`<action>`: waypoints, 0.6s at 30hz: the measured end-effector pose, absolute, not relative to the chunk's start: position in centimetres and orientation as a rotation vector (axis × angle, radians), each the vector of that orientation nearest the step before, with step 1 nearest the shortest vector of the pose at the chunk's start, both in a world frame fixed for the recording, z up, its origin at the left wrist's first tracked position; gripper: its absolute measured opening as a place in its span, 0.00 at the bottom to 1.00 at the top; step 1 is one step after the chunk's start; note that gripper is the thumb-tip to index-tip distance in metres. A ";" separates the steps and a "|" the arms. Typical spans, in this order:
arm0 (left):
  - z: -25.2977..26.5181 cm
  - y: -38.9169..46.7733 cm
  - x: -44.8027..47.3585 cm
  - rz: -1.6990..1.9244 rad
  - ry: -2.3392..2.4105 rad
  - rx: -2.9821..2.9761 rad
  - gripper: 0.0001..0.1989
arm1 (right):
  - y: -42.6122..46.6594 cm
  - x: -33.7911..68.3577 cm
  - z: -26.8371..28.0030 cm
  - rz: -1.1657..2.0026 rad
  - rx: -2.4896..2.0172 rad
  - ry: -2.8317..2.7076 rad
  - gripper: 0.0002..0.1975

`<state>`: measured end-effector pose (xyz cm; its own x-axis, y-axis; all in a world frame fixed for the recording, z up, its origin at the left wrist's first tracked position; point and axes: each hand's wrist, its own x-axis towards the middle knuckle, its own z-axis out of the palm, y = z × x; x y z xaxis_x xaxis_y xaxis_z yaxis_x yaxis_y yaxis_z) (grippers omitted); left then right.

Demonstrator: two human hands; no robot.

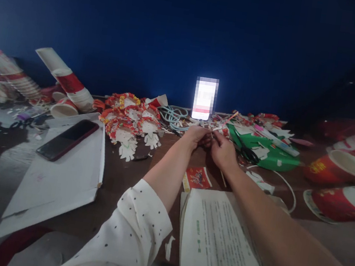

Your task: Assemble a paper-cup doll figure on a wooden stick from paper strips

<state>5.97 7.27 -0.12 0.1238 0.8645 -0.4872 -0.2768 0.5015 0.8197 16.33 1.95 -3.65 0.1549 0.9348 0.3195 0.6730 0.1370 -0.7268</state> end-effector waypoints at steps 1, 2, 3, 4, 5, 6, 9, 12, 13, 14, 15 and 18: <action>-0.1 7.3 6.0 0.915 1.157 0.644 0.11 | 2.0 16.3 -3.6 0.402 -1.604 -1.583 0.25; -0.2 7.3 5.9 0.907 1.159 0.665 0.12 | 2.0 16.3 -3.7 0.402 -1.602 -1.581 0.25; -0.2 7.4 5.9 0.897 1.164 0.686 0.12 | 2.0 16.4 -3.8 0.400 -1.596 -1.578 0.25; -0.3 7.4 5.9 0.888 1.171 0.700 0.13 | 2.1 16.5 -3.9 0.398 -1.589 -1.574 0.25; -0.3 7.4 5.9 0.878 1.178 0.712 0.13 | 2.1 16.5 -4.0 0.397 -1.578 -1.572 0.25; -0.3 7.5 5.9 0.870 1.183 0.723 0.13 | 2.2 16.6 -4.1 0.398 -1.566 -1.571 0.25; -0.3 7.5 5.9 0.860 1.181 0.738 0.13 | 2.3 16.7 -4.3 0.408 -1.549 -1.561 0.24; -0.4 7.5 5.8 0.867 1.174 0.742 0.13 | 2.3 16.7 -4.3 0.409 -1.548 -1.541 0.23; -0.4 7.5 5.8 0.871 1.171 0.741 0.14 | 2.3 16.6 -4.3 0.411 -1.546 -1.539 0.23; -0.4 7.5 5.7 0.873 1.166 0.740 0.14 | 2.2 16.6 -4.2 0.416 -1.542 -1.538 0.22; -0.4 7.5 5.7 0.875 1.162 0.738 0.14 | 2.2 16.6 -4.2 0.422 -1.540 -1.536 0.22; -0.5 7.6 5.7 0.870 1.145 0.734 0.12 | 2.3 16.6 -4.2 0.445 -1.537 -1.519 0.22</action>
<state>5.68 7.56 -0.49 0.1718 0.8747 -0.4532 -0.2016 0.4815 0.8529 16.62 2.25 -4.18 0.1797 0.9267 0.3302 0.6022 0.1618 -0.7818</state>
